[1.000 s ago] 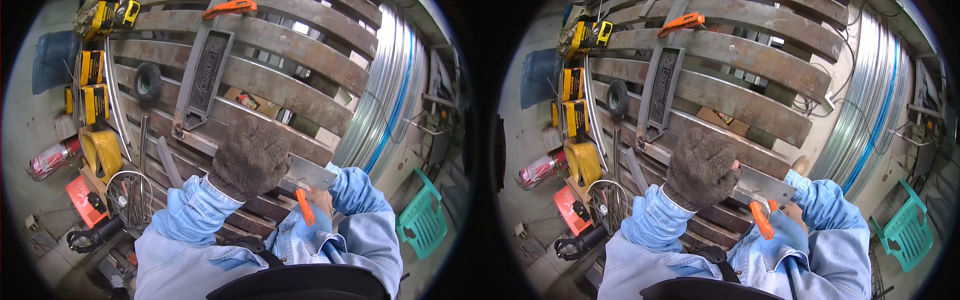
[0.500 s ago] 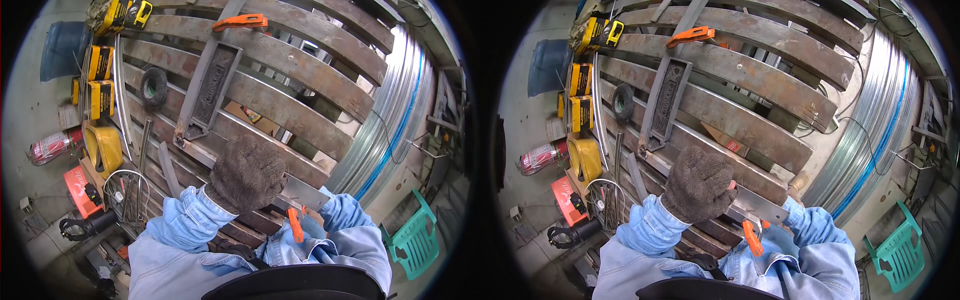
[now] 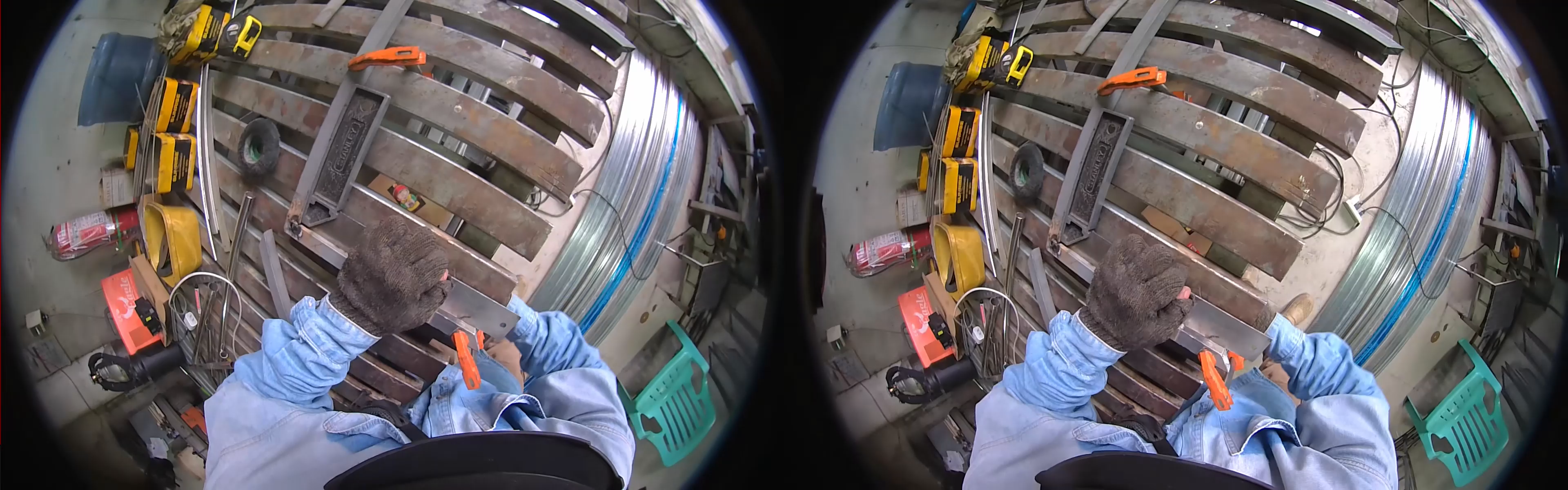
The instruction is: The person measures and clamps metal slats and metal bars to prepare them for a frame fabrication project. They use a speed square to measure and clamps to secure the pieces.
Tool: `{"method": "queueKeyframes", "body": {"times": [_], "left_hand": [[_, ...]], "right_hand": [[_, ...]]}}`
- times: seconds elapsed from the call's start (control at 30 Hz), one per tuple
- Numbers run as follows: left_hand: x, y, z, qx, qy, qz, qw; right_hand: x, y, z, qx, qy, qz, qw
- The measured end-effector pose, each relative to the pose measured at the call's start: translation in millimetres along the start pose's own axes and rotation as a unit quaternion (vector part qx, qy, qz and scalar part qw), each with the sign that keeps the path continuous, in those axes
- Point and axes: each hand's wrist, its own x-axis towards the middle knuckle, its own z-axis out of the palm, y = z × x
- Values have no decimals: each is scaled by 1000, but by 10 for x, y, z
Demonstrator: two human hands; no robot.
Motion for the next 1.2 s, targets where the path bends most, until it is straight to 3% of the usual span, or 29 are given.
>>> {"method": "queueKeyframes", "body": {"times": [0.2,0.4,0.53,0.63,0.67,0.7,0.73,0.77,0.8,0.9,0.93,0.97,1.0,1.03,1.1,1.13,1.17,1.2], "left_hand": [[9,-18,40,-22,17,7,1000],[21,13,11,7,21,2,1000],[73,-40,94,40,0,26,999],[162,-11,94,110,-30,11,993],[186,12,62,135,-88,-22,987],[190,38,44,138,-83,-23,987],[185,47,44,123,-80,-41,988],[223,17,52,110,-73,-54,990],[234,-55,99,26,-22,-40,999],[625,256,-176,-9,5,-99,995],[786,274,-133,-76,139,-56,986],[977,352,-274,-103,134,-63,984],[1188,372,-249,-166,228,-57,958],[1410,462,-362,-245,265,-66,930],[1636,876,-763,-537,277,-96,791],[1666,1098,-966,-639,270,-96,714],[1634,1355,-1071,-677,296,-163,654],[1664,1143,-948,-797,100,57,592]], "right_hand": [[20,17,-132,-10,-3,-18,1000],[689,178,-269,-16,-21,-33,999],[525,292,-218,-36,-14,-62,997],[255,776,-282,-110,41,-127,985],[-101,-189,-872,-81,5,114,990],[-258,-128,-854,19,144,50,988],[-539,-134,-978,5,187,87,978],[-806,-119,-1030,206,195,225,932],[-1111,-75,-1139,225,186,285,913],[-2092,5,-1280,108,225,387,888],[-2432,90,-1365,72,187,409,890],[-2784,327,-1355,54,209,386,897],[-3020,309,-1399,48,223,400,888],[-3228,276,-1412,46,240,416,876],[-3455,-84,-1564,33,235,369,898],[-3428,-390,-1611,62,273,355,892],[-3409,-588,-1642,60,281,345,894],[-3392,-748,-1690,169,300,326,881]]}}
